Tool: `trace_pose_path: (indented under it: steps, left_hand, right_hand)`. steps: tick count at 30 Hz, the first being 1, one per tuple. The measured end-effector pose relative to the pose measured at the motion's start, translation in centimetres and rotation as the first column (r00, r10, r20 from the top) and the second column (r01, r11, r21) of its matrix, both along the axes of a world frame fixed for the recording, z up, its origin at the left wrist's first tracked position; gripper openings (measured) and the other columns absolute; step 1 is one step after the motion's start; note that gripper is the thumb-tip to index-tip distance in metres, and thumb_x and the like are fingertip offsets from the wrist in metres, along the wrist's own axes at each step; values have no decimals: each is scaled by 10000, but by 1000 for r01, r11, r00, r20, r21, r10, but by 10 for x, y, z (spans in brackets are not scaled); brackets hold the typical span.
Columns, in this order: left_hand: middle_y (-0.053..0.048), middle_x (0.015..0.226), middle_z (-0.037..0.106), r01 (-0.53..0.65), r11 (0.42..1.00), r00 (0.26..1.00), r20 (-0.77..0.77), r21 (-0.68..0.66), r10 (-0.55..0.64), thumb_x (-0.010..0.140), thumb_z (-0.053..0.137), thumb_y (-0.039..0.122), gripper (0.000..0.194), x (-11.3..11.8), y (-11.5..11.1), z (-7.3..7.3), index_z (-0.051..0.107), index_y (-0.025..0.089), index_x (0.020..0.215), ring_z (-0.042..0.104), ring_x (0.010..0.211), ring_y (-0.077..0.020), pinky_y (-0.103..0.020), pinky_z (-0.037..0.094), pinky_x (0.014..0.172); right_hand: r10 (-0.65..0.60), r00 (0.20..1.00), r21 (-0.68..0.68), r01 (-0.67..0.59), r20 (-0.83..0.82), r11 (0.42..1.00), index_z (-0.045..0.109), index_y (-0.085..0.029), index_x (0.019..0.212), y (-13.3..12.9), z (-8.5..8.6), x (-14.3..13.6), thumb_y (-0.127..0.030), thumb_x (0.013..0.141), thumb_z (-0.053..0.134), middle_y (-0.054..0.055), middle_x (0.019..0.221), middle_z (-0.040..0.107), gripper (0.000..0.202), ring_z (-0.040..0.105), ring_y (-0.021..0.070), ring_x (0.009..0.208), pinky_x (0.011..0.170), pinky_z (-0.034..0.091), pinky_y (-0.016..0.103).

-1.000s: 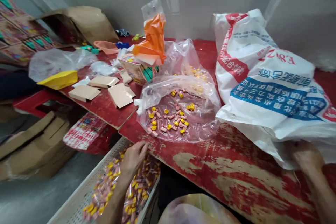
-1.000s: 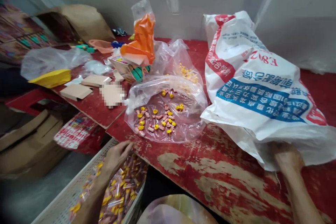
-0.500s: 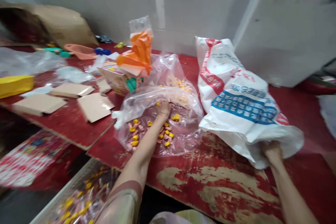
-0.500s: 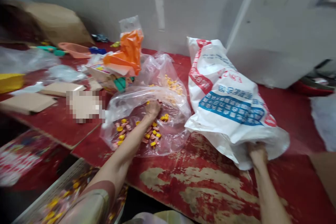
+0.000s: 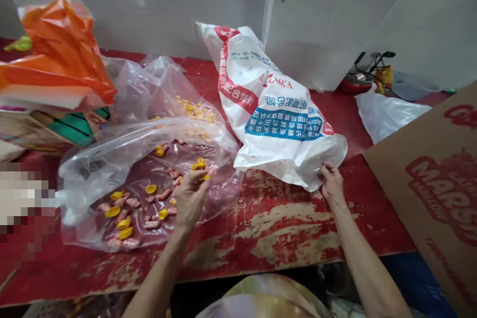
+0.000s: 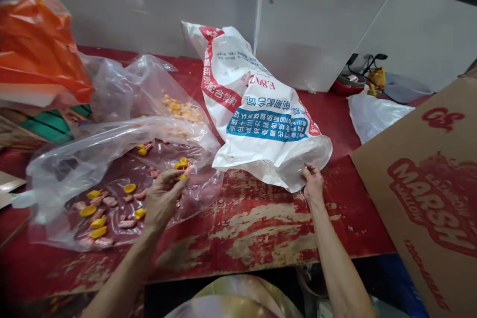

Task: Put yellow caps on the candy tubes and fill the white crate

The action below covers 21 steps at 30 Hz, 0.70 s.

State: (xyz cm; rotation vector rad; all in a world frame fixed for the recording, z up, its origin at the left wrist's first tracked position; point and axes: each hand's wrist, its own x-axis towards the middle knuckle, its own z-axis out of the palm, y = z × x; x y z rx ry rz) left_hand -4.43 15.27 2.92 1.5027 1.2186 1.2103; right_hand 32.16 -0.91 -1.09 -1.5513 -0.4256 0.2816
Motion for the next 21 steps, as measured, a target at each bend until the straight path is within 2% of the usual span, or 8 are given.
trace_pose_path:
  steps: [3,5,8,11,14,17,19,21]
  left_hand:
    - [-24,874,672,274,921,934,305,-277,-187,681,721,383,312,24,-51,-7,644,172,898,622,791,-142,-247,475,729]
    - [-25,890,675,392,839,880,420,-377,-223,696,722,333,291,37,-76,-15,644,175,927,623,814,-140,-241,469,734]
    - [18,810,645,466,764,833,513,-446,-208,673,738,263,313,49,-103,-24,620,186,953,581,684,-94,-194,438,625]
    - [36,734,621,541,701,790,566,-464,-235,648,755,239,289,54,-117,-25,600,173,882,545,621,-75,-179,415,588]
    - [17,733,641,570,672,777,575,-473,-256,630,771,244,264,55,-126,-21,605,155,815,572,651,-93,-198,435,630]
    - [-24,805,685,580,657,777,568,-481,-270,628,771,282,272,55,-132,-19,641,154,830,618,733,-144,-253,466,710]
    - [-50,862,697,567,675,798,517,-473,-308,661,745,321,273,54,-136,-19,682,153,868,622,798,-171,-285,466,775]
    - [-65,926,691,549,712,816,468,-438,-341,719,691,360,290,54,-142,-21,709,154,921,608,879,-186,-295,446,845]
  right_hand:
    - [92,990,134,-77,-110,988,525,-222,983,-24,15,-34,-531,636,671,-14,883,542,486,559,133,775,625,478,271]
    - [250,951,143,-226,-183,964,515,-252,1098,-37,22,-63,-472,695,678,-8,910,554,487,560,124,697,520,460,239]
    - [490,855,-56,-505,-170,861,474,-234,1226,-51,24,-107,-368,723,701,28,938,612,568,573,123,667,510,468,226]
    - [646,760,-255,-640,-69,725,484,-191,1224,-56,19,-139,-326,778,645,91,1046,636,493,616,183,905,772,520,325]
    - [755,648,-419,-660,103,624,505,-205,1176,-53,21,-152,-313,838,576,88,1099,623,362,613,197,961,825,506,352]
    - [834,434,-590,-592,341,549,497,-199,1131,-48,29,-155,-297,865,563,74,1036,620,291,613,190,892,768,502,327]
    - [828,312,-616,-557,467,557,457,-180,1141,-45,32,-156,-259,893,511,102,1074,580,266,591,196,933,773,495,322]
    - [805,254,-618,-531,537,580,421,-158,1151,-42,33,-159,-215,902,455,138,1125,523,258,560,210,997,781,491,322]
